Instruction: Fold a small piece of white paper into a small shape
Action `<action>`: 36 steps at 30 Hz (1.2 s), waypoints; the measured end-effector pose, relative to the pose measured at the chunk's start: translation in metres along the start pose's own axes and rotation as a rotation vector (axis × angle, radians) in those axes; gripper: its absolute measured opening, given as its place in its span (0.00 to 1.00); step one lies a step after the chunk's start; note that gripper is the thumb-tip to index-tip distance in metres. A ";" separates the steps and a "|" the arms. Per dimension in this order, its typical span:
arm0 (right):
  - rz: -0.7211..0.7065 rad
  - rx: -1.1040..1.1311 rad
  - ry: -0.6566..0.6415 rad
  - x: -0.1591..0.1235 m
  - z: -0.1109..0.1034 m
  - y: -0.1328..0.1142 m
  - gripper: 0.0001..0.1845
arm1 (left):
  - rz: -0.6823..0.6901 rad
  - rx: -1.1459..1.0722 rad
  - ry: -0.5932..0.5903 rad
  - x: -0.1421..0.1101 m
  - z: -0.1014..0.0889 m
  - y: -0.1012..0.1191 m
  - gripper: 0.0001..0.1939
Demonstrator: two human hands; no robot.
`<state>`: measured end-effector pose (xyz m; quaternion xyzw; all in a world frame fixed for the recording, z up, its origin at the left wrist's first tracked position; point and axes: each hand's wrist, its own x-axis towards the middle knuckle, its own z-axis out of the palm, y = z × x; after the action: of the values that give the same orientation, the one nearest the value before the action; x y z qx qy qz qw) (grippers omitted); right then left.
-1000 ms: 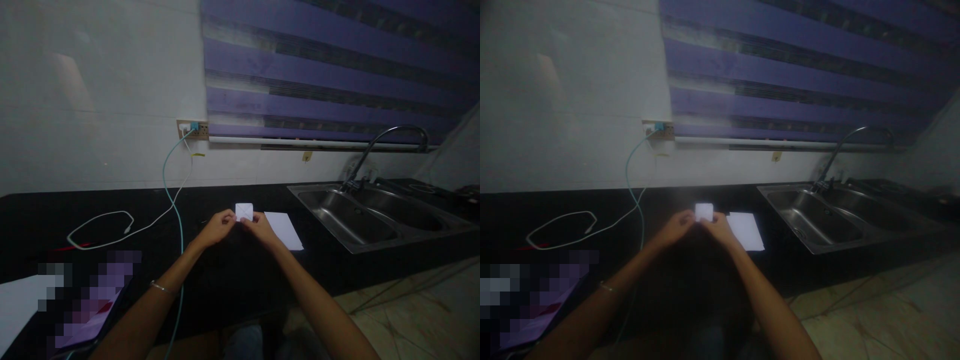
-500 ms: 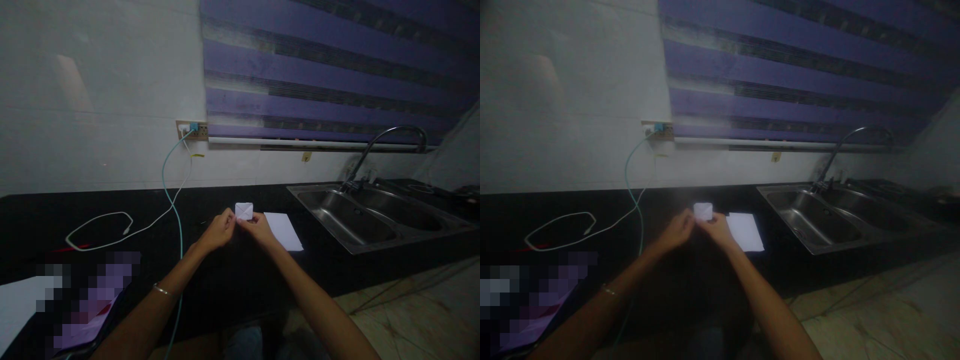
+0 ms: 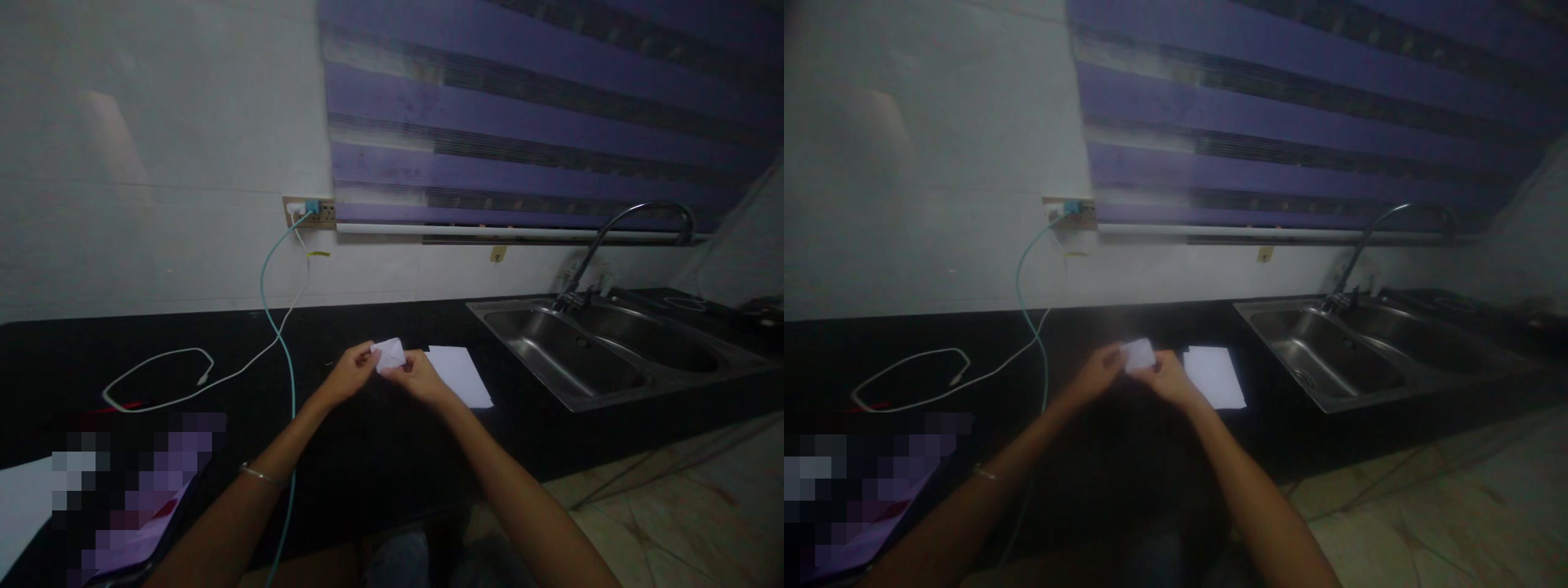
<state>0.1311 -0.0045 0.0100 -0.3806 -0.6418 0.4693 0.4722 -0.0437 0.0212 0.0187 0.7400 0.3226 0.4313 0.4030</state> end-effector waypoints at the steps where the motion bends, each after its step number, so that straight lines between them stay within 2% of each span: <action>1: 0.008 0.016 0.004 -0.001 0.001 0.000 0.11 | -0.030 -0.040 0.004 0.000 0.000 0.001 0.20; 4: 0.041 0.083 0.030 -0.001 0.004 0.001 0.13 | -0.091 -0.185 0.055 0.003 0.002 0.002 0.23; 9: 0.026 0.295 0.148 0.004 0.012 0.004 0.14 | -0.085 -0.412 0.182 0.007 0.008 0.000 0.24; 13: -0.033 0.438 0.231 0.008 0.010 0.001 0.13 | -0.087 -0.319 0.131 0.006 0.005 -0.004 0.19; 18: -0.169 0.075 0.247 0.005 0.003 -0.005 0.13 | 0.026 -0.158 0.142 0.007 -0.003 -0.004 0.18; 21: -0.223 -0.145 0.270 0.001 0.002 -0.007 0.13 | 0.002 -0.146 0.157 0.005 -0.010 0.000 0.21; 24: -0.230 -0.233 0.252 -0.001 0.004 -0.006 0.13 | -0.054 -0.143 0.167 0.004 -0.015 0.004 0.18; 26: -0.200 -0.170 0.230 0.000 0.004 -0.005 0.13 | -0.078 -0.170 0.159 0.003 -0.016 0.005 0.17; 31: -0.122 0.160 0.210 0.004 0.003 -0.006 0.14 | -0.112 -0.257 0.146 0.003 -0.015 0.007 0.16; 36: -0.160 0.241 0.263 0.003 0.001 -0.014 0.13 | -0.109 -0.207 0.087 -0.001 -0.018 0.017 0.15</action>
<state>0.1285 -0.0059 0.0239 -0.3270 -0.5420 0.4499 0.6300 -0.0581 0.0184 0.0384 0.6564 0.3333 0.4715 0.4855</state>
